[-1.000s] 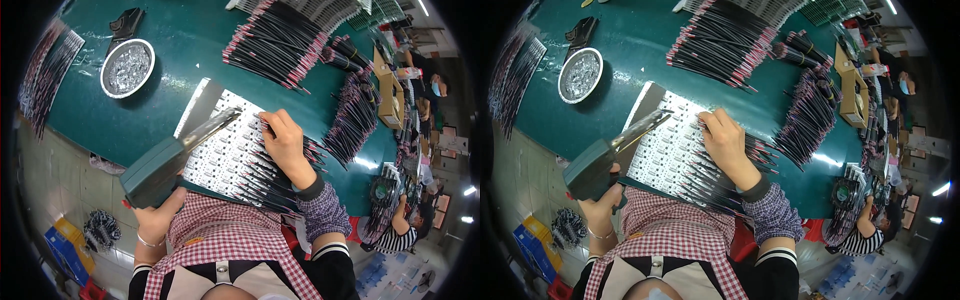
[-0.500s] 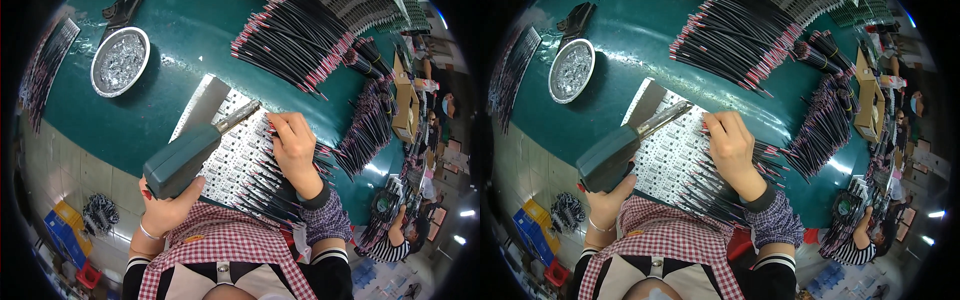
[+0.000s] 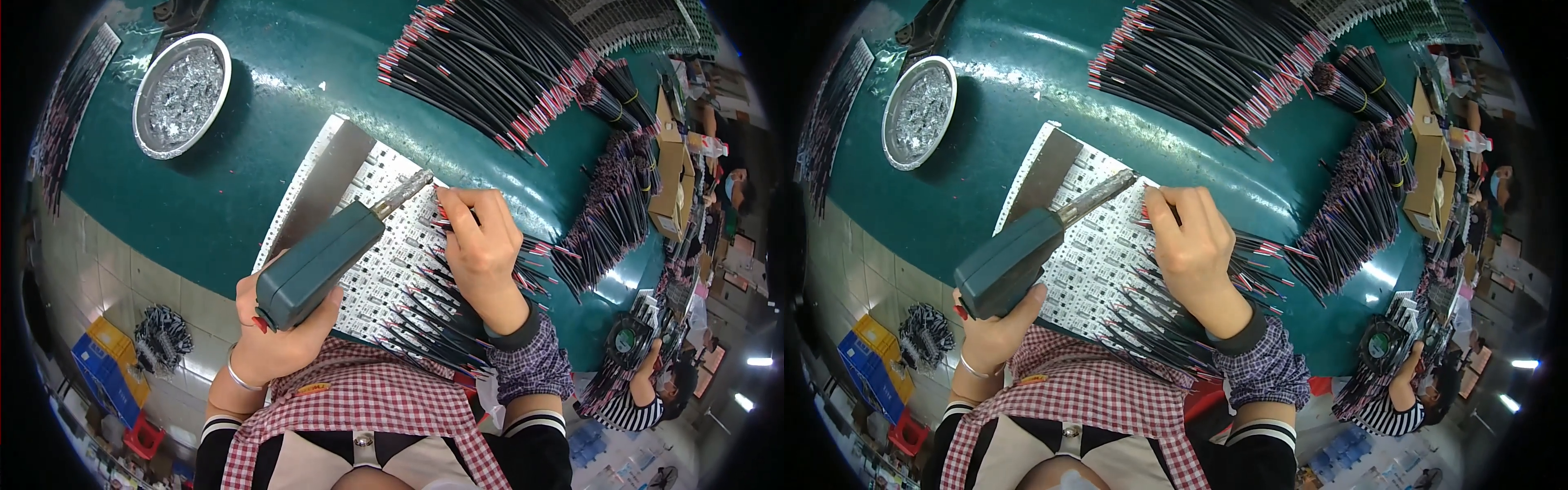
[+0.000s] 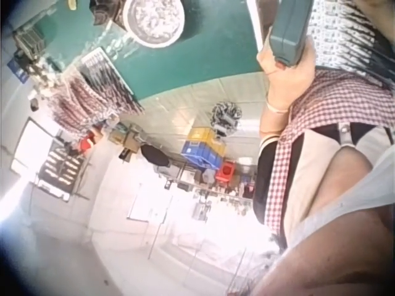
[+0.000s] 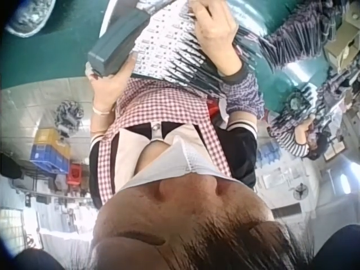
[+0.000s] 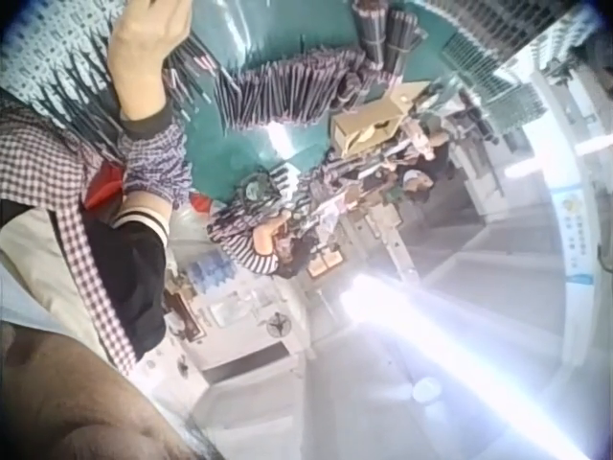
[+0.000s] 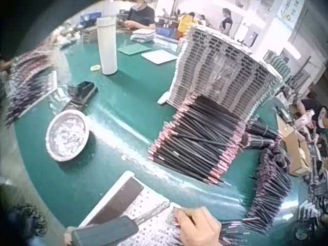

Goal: The person solders electrical wires onto a circuit board panel using a soldering tool, positioning and attaching the wires to the board contacts.

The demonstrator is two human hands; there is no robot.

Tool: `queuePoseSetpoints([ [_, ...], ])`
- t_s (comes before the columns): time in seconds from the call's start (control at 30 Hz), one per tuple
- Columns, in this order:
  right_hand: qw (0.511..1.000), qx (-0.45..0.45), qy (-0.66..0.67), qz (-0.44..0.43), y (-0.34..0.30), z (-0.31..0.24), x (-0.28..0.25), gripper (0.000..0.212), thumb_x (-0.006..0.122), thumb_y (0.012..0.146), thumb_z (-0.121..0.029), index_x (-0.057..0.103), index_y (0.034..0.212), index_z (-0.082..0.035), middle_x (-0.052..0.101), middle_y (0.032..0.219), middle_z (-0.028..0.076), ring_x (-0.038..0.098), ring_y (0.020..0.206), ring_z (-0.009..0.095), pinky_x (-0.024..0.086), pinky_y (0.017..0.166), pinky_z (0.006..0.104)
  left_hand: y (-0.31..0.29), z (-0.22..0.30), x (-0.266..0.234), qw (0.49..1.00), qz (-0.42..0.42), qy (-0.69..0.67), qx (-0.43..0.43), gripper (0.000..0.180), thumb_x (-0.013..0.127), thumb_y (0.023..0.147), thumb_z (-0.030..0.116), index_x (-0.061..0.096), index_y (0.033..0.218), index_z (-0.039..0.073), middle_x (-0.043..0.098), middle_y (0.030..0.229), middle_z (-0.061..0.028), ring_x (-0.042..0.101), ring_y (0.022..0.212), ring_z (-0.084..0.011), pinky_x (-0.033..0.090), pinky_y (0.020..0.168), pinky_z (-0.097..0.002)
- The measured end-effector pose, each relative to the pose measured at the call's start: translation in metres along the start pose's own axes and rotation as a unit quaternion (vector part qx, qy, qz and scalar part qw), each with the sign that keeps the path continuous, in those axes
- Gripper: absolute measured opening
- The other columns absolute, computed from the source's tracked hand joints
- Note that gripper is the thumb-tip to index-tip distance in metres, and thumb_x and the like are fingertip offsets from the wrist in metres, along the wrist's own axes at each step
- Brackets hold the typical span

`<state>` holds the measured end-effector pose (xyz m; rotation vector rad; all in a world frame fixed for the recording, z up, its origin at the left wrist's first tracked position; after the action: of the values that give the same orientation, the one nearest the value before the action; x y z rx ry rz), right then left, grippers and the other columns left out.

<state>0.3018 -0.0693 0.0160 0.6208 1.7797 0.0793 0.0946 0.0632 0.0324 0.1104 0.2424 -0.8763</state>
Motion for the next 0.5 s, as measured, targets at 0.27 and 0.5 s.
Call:
queuePoseSetpoints([
  [0.27, 0.999, -0.023, -0.039, 0.017, 0.0005, 0.0012, 0.0031, 0.028, 0.067, 0.068, 0.003, 0.067, 0.095, -0.004, 0.060, 0.085, 0.006, 0.059, 0.072, 0.020, 0.049, 0.056, 0.0316, 0.0050, 0.0009, 0.0029, 0.999, -0.007, -0.029, -0.029, 0.018, 0.071, 0.075, -0.005, 0.066, 0.092, -0.006, 0.067, 0.085, -0.0124, 0.064, 0.066, -0.0180, 0.050, 0.061, -0.0275],
  [0.5, 0.999, -0.025, -0.041, 0.016, 0.0007, 0.0007, 0.0032, 0.028, 0.067, 0.068, 0.003, 0.068, 0.095, -0.003, 0.059, 0.085, 0.006, 0.059, 0.072, 0.020, 0.049, 0.056, 0.0315, 0.0050, -0.0018, 0.0041, 1.000, -0.013, -0.016, -0.001, 0.013, 0.071, 0.074, -0.006, 0.064, 0.085, -0.005, 0.059, 0.076, -0.0097, 0.057, 0.059, -0.0169, 0.044, 0.053, -0.0286],
])
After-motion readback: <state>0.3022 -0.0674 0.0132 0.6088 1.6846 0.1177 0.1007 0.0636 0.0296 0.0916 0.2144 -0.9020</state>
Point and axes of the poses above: each hand's wrist, its own y-axis towards the middle knuckle, its own x-axis out of the palm, z = x × y, the point moved 1 cm from there along y, towards the middle knuckle
